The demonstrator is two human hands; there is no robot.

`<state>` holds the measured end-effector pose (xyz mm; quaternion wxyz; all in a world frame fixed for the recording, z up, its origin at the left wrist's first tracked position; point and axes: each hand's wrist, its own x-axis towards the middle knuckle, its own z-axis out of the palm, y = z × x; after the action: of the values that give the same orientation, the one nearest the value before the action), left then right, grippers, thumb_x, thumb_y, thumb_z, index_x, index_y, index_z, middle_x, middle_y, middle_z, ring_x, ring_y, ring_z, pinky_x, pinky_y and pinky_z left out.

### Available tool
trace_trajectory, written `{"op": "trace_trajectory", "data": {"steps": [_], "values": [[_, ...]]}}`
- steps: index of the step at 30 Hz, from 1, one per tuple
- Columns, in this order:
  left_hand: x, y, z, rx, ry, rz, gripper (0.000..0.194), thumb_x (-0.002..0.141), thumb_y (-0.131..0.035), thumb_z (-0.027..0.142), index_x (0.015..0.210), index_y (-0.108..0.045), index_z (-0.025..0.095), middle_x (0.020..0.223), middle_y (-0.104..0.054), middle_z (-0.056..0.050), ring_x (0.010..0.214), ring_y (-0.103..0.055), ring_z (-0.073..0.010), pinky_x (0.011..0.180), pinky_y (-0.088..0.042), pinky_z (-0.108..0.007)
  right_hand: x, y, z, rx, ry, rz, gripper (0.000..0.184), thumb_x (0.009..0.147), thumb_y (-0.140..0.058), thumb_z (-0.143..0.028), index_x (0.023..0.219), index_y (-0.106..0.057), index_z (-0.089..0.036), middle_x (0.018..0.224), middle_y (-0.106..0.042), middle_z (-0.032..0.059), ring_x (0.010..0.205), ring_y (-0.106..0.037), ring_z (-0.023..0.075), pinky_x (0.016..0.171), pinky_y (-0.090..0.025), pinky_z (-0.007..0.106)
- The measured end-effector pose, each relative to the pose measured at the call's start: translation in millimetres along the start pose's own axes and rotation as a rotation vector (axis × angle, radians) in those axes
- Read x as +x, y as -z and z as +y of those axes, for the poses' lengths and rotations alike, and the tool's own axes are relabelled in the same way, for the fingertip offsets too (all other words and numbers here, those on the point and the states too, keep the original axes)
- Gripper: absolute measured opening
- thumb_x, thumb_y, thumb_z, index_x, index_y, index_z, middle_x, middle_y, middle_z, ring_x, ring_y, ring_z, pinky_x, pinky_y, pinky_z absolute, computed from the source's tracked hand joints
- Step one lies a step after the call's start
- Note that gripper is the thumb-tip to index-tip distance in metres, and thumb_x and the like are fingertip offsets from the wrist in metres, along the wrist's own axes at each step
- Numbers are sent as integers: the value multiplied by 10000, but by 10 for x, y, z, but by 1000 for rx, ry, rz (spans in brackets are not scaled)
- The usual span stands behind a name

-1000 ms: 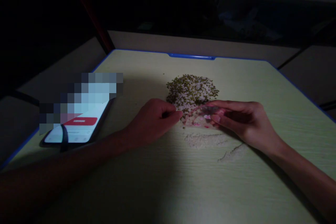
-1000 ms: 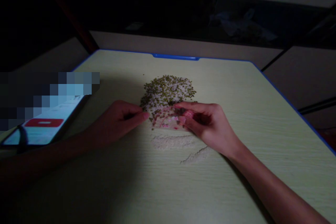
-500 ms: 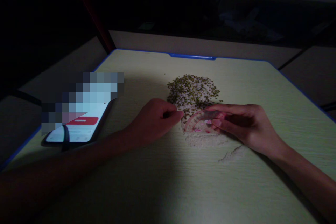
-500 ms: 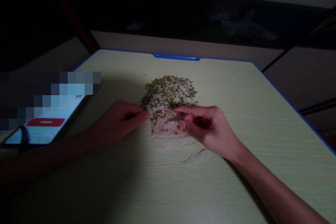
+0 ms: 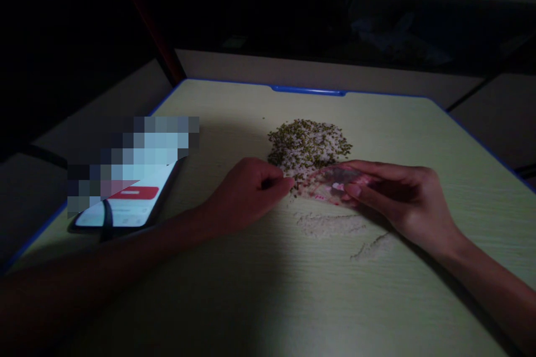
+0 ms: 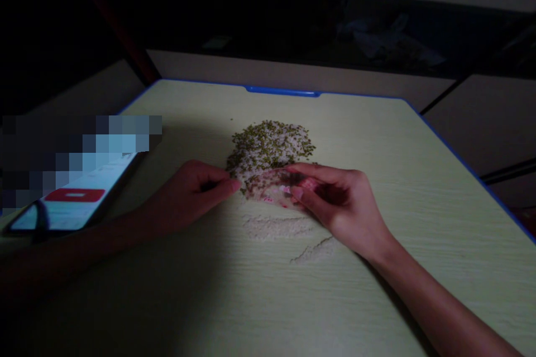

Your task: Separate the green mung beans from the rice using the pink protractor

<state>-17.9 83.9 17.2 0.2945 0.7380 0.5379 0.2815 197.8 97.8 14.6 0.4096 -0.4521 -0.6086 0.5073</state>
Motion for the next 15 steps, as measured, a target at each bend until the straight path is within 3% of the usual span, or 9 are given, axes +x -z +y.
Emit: {"op": "trace_trajectory", "data": {"steps": [4, 9, 15], "values": [[-3, 3, 9, -11, 12, -3, 380, 763, -437, 278, 439, -269, 173, 456, -200, 66, 426, -246, -54, 428, -154, -221, 3, -24, -16, -26, 2, 1, 258, 639, -710, -133, 877, -728, -232, 596, -668, -11, 542, -610, 101, 541, -520, 203], [-10, 4, 13, -18, 12, -9, 384, 771, -436, 274, 442, -266, 173, 462, -190, 66, 428, -242, -53, 430, -153, -221, 8, 28, -22, -44, 1, 119, 248, 639, -714, -157, 877, -726, -228, 592, -666, -10, 510, -599, 104, 507, -520, 214], [-4, 9, 15, -26, 35, -22, 381, 768, -435, 286, 443, -269, 176, 470, -196, 63, 438, -246, -58, 431, -155, -222, -17, 5, -26, -94, 17, -7, 243, 656, -706, -171, 894, -727, -215, 614, -674, 10, 529, -606, 115, 518, -526, 219]]}}
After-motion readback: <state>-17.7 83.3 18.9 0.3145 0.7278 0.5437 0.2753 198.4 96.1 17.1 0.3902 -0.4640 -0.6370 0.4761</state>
